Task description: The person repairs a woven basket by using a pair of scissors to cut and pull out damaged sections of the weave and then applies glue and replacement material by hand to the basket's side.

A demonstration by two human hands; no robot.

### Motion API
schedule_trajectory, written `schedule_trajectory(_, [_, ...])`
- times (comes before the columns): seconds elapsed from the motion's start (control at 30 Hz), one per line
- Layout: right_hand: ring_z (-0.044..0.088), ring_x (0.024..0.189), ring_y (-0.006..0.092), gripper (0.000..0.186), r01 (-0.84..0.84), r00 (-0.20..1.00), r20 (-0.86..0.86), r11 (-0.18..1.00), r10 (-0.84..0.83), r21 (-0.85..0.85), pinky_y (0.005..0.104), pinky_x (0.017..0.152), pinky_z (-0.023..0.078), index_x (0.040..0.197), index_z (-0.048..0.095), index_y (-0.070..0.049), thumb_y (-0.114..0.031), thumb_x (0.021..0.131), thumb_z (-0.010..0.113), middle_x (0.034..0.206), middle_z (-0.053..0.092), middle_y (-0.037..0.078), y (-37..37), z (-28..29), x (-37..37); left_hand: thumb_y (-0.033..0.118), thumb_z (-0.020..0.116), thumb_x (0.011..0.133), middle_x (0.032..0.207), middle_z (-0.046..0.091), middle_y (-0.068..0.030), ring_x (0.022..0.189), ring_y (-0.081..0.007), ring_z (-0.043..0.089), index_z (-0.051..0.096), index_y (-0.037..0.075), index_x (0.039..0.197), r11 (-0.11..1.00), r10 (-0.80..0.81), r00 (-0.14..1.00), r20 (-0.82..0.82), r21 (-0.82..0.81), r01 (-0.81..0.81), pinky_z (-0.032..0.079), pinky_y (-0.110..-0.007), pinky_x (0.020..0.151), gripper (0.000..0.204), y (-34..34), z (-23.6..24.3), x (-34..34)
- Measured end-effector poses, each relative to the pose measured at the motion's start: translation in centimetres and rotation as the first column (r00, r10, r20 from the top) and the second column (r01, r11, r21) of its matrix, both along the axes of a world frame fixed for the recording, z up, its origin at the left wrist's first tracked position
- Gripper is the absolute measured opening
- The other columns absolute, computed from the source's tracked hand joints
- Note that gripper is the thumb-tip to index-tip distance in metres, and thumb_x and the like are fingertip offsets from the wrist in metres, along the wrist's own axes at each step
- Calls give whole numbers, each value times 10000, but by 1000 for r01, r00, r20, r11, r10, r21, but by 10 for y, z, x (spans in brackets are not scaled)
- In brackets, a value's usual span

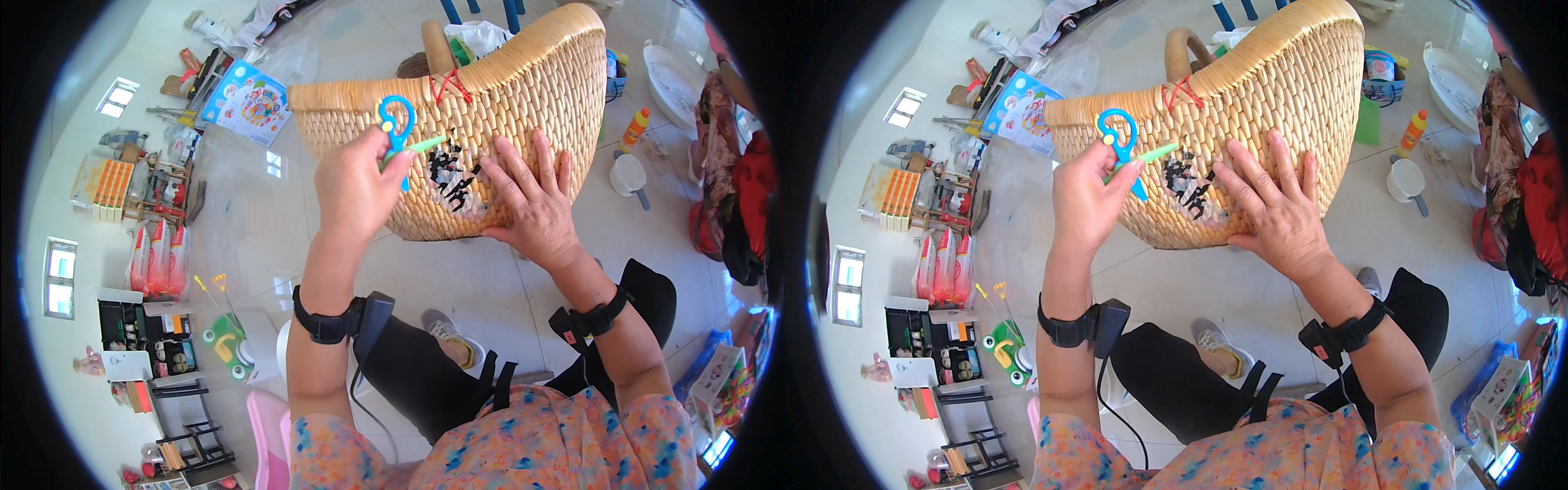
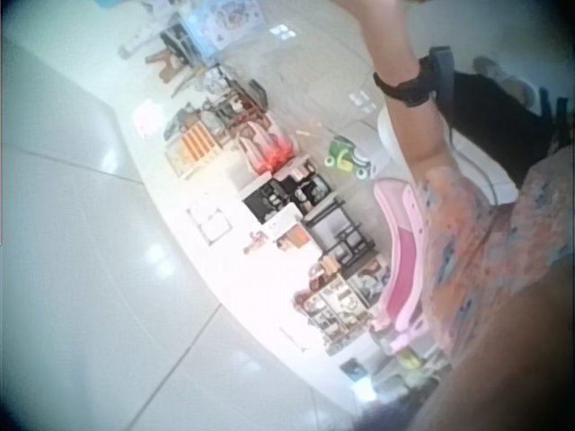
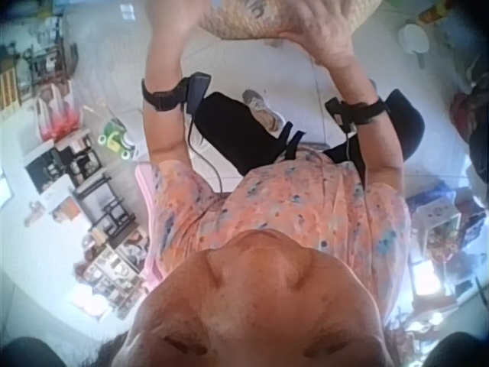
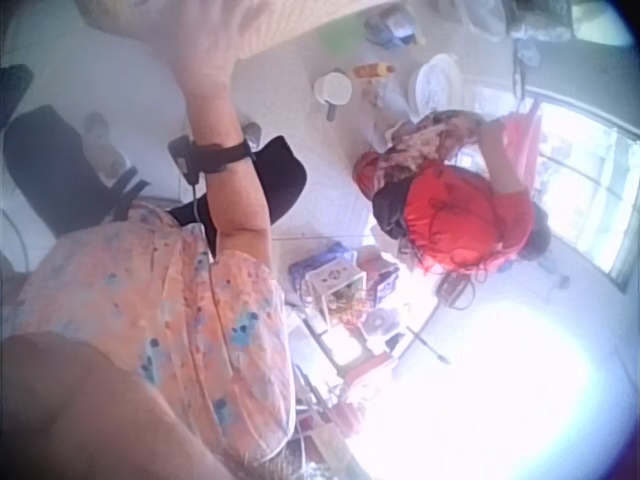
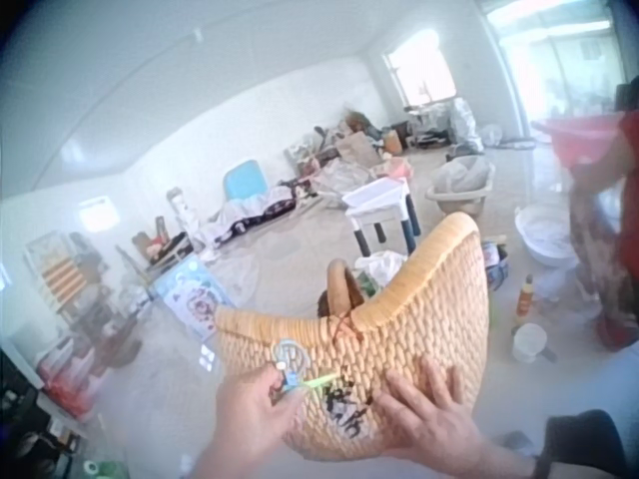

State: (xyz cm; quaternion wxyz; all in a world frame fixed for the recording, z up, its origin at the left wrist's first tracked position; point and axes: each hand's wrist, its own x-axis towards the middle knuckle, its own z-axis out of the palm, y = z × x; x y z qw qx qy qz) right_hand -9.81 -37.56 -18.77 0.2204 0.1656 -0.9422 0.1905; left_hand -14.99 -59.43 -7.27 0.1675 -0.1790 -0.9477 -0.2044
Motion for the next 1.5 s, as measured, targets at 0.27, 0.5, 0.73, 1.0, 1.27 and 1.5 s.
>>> schedule_trajectory(0.27, [147,1496,355,1078,-9,1000,-7,1000,9,6,635,1150,157,1488,381,-312,-419,544,891,1599,267,-39,1,-3,0,227,766,799,686,651,-119,613,-325,634,620,43,827,998,7,1000,17,-59,-6,476,-409,564,237,1,2,-1])
schedule_trajectory(0.5, [140,1498,347,1048,-6,1000,-1,1000,6,3,638,1148,160,1478,399,-311,-422,557,887,1597,272,-40,1,-2,0,182,771,803,660,619,-102,582,-231,572,599,12,813,998,-17,1000,23,60,15,447,-361,551,242,2,-8,-4])
schedule_trajectory(0.73, [136,1500,346,1052,-11,1000,-10,1000,11,16,640,1147,160,1483,390,-316,-433,561,882,1599,266,-49,-1,-7,4,204,761,793,660,625,-123,615,-338,624,621,49,844,995,-27,993,115,-89,37,459,-425,557,214,9,12,2])
schedule_trajectory(1.0, [133,1501,343,1050,-15,1000,2,1000,15,-3,642,1150,150,1482,391,-315,-423,562,886,1601,261,-49,1,-3,1,140,751,820,696,641,-97,620,-244,638,620,14,880,1000,-16,999,-50,-22,14,459,-338,573,192,7,-9,15])
schedule_trajectory(1.27, [130,1502,343,1053,-6,1000,6,1000,6,4,635,1157,139,1485,387,-311,-418,563,886,1607,247,-42,1,-2,0,51,667,737,908,670,16,820,-176,648,713,161,988,970,-76,807,-585,-231,-76,441,-332,735,278,22,-54,57])
schedule_trajectory(1.5, [134,1500,354,1077,13,998,-69,1000,-13,-5,633,1159,128,1487,388,-313,-433,540,887,1606,254,-44,0,-8,-5,166,643,808,1046,629,28,797,-120,611,703,239,1141,927,-40,884,-466,-347,-142,384,-322,652,347,28,-81,61])
